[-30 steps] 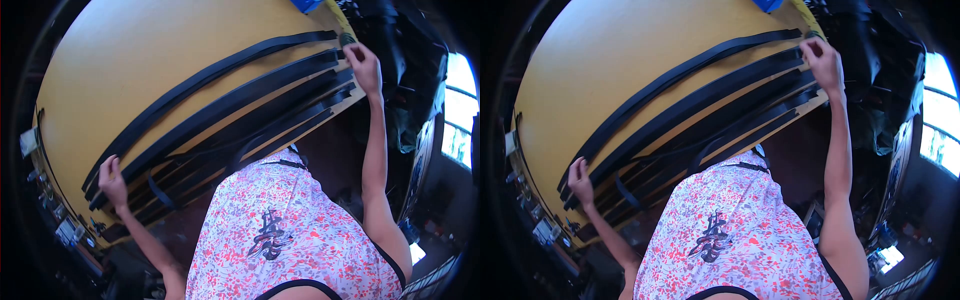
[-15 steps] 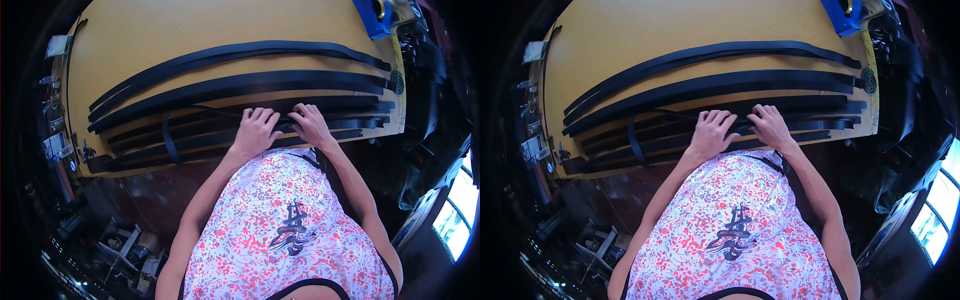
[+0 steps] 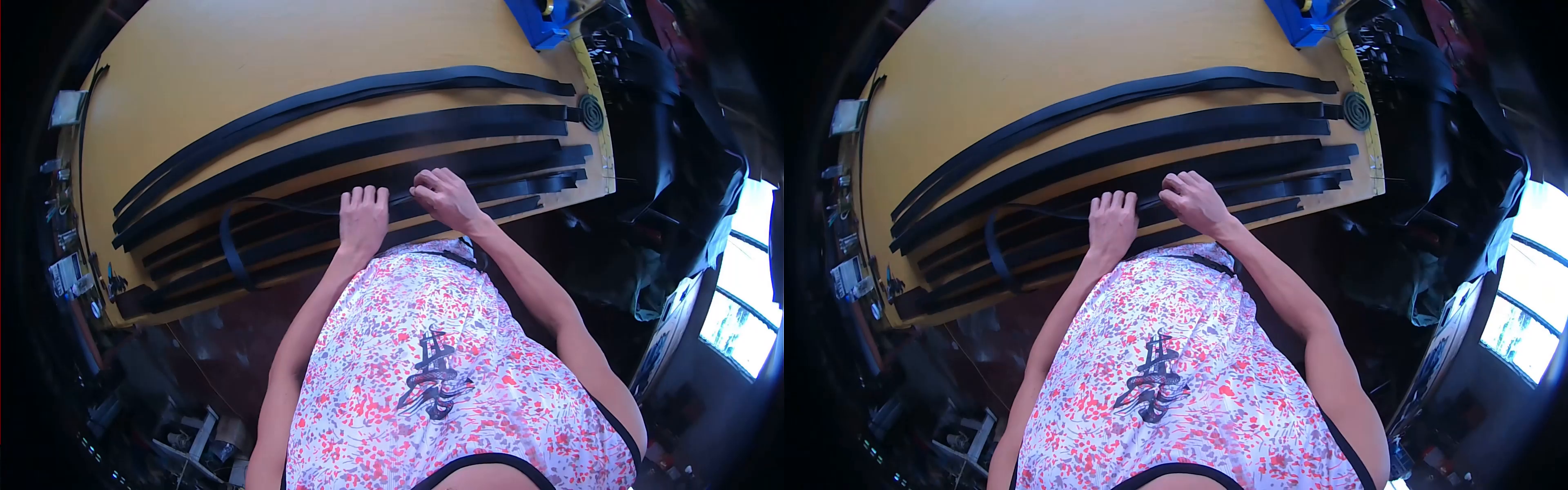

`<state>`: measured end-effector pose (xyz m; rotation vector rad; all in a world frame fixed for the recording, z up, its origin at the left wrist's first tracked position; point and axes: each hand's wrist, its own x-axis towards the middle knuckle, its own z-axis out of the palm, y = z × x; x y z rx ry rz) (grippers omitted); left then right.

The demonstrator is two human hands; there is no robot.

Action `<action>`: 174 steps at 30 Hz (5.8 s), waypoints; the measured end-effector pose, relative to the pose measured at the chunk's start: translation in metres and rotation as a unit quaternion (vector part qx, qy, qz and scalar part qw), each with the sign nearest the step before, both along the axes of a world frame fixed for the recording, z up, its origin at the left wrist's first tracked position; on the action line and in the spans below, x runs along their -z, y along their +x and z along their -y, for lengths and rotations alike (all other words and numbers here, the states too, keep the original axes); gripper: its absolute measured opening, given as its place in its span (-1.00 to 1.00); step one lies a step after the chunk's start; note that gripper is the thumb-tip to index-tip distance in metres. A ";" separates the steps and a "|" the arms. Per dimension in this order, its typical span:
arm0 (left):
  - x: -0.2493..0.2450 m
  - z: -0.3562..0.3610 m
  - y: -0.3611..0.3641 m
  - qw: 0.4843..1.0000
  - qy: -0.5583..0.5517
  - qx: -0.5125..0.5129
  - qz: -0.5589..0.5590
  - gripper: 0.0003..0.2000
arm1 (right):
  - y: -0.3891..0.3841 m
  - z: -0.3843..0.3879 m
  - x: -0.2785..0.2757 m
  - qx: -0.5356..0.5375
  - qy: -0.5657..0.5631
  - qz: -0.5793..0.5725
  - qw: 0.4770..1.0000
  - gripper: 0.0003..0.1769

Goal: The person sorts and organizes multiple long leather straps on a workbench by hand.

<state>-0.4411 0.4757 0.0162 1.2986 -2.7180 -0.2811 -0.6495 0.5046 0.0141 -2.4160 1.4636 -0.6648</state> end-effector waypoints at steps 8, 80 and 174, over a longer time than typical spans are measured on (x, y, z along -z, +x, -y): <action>-0.023 -0.021 0.063 0.990 0.034 -0.123 0.059 -0.62 | 0.002 -0.003 0.002 -0.021 -0.045 0.007 0.999 -0.87; 0.036 0.020 0.509 0.764 -0.108 -0.608 0.186 -0.61 | -0.040 0.010 -0.023 -0.062 0.204 -0.085 0.973 -0.49; 0.055 0.026 0.579 0.815 0.082 -0.537 0.201 -0.43 | -0.253 -0.069 -0.016 0.545 0.243 0.324 0.734 -0.72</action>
